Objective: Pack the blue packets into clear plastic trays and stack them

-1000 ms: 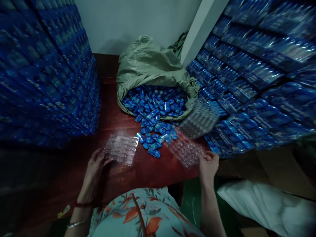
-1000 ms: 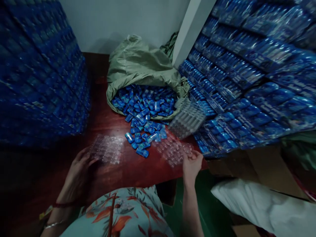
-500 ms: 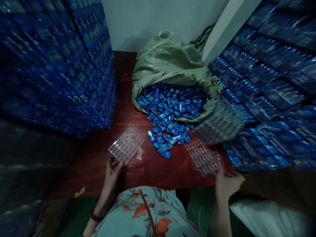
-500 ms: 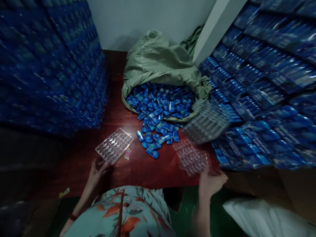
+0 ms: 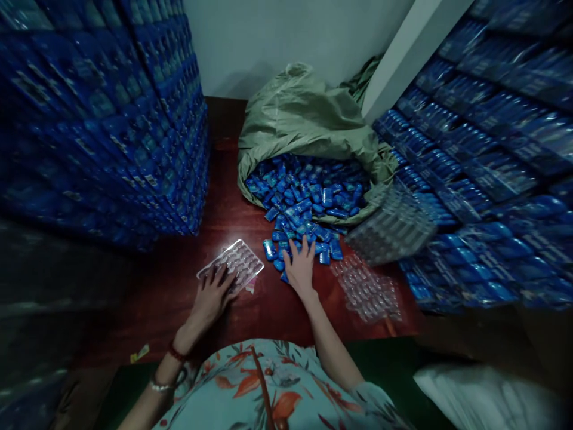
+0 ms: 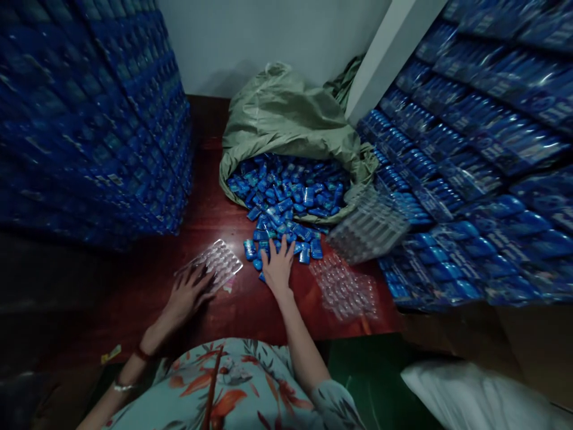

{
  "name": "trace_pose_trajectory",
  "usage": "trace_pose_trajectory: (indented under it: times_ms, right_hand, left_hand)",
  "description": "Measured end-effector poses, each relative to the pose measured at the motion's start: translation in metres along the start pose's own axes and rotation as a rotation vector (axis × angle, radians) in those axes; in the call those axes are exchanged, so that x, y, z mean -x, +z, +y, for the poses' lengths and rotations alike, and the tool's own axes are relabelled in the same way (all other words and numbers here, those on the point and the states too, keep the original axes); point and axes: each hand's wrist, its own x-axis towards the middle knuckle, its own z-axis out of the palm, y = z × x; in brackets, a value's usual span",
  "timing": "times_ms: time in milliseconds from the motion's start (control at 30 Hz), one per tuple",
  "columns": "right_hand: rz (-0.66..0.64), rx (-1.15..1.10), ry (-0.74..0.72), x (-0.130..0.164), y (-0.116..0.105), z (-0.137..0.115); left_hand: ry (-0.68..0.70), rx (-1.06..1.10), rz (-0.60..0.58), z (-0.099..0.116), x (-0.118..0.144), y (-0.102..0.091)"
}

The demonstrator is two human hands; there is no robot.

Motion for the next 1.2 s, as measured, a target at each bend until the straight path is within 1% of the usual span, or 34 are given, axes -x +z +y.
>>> trace_pose_trajectory:
  times_ms: [100, 167, 200, 233, 300, 400, 500, 567, 633, 667, 733, 800, 900, 1000, 1067, 1200]
  right_hand:
    - [-0.095, -0.008, -0.114, -0.005, 0.006, -0.011]
    - [-0.150, -0.026, -0.145, -0.014, 0.008, -0.019]
    - [-0.167, -0.046, -0.155, -0.019, 0.009, -0.023]
    - [-0.178, -0.078, -0.167, -0.026, 0.010, -0.025]
    - [-0.174, -0.183, -0.183, -0.038, 0.012, -0.027]
    - [-0.096, -0.389, -0.186, -0.045, 0.008, -0.019]
    - [0.020, -0.501, -0.160, -0.038, -0.006, -0.001]
    - [0.041, -0.512, -0.122, -0.030, -0.017, 0.008]
    - [0.002, -0.498, -0.120, -0.025, -0.026, 0.008]
    - [-0.033, -0.481, -0.148, -0.024, -0.029, 0.004]
    - [-0.125, -0.406, -0.254, -0.027, -0.030, -0.011]
    - [-0.226, -0.259, -0.366, -0.033, -0.025, -0.031]
    - [-0.327, 0.008, -0.434, -0.044, -0.014, -0.058]
    - [-0.378, 0.141, -0.441, -0.050, -0.004, -0.070]
    - [-0.391, 0.158, -0.436, -0.052, 0.000, -0.072]
    - [-0.370, 0.147, -0.423, -0.056, 0.003, -0.072]
  left_hand:
    - [0.136, 0.060, -0.108, -0.034, 0.022, 0.002]
    - [0.228, 0.128, -0.171, -0.046, 0.032, 0.000]
    - [0.264, 0.162, -0.197, -0.046, 0.035, -0.001]
    - [0.296, 0.193, -0.219, -0.043, 0.037, -0.001]
    - [0.355, 0.249, -0.258, -0.027, 0.036, -0.002]
    - [0.421, 0.322, -0.264, 0.001, 0.030, -0.002]
    - [0.396, 0.337, -0.223, 0.019, 0.026, 0.001]
    - [0.361, 0.310, -0.212, 0.023, 0.024, 0.001]
    - [0.334, 0.286, -0.204, 0.025, 0.021, 0.001]
    - [0.324, 0.277, -0.200, 0.025, 0.019, 0.000]
    - [0.304, 0.257, -0.201, 0.026, 0.014, -0.002]
    - [0.295, 0.228, -0.209, 0.028, 0.009, -0.004]
    - [0.290, 0.205, -0.203, 0.030, 0.007, -0.005]
    - [0.284, 0.221, -0.177, 0.031, 0.011, -0.003]
    - [0.272, 0.235, -0.164, 0.031, 0.014, -0.001]
    - [0.262, 0.265, -0.146, 0.030, 0.017, 0.005]
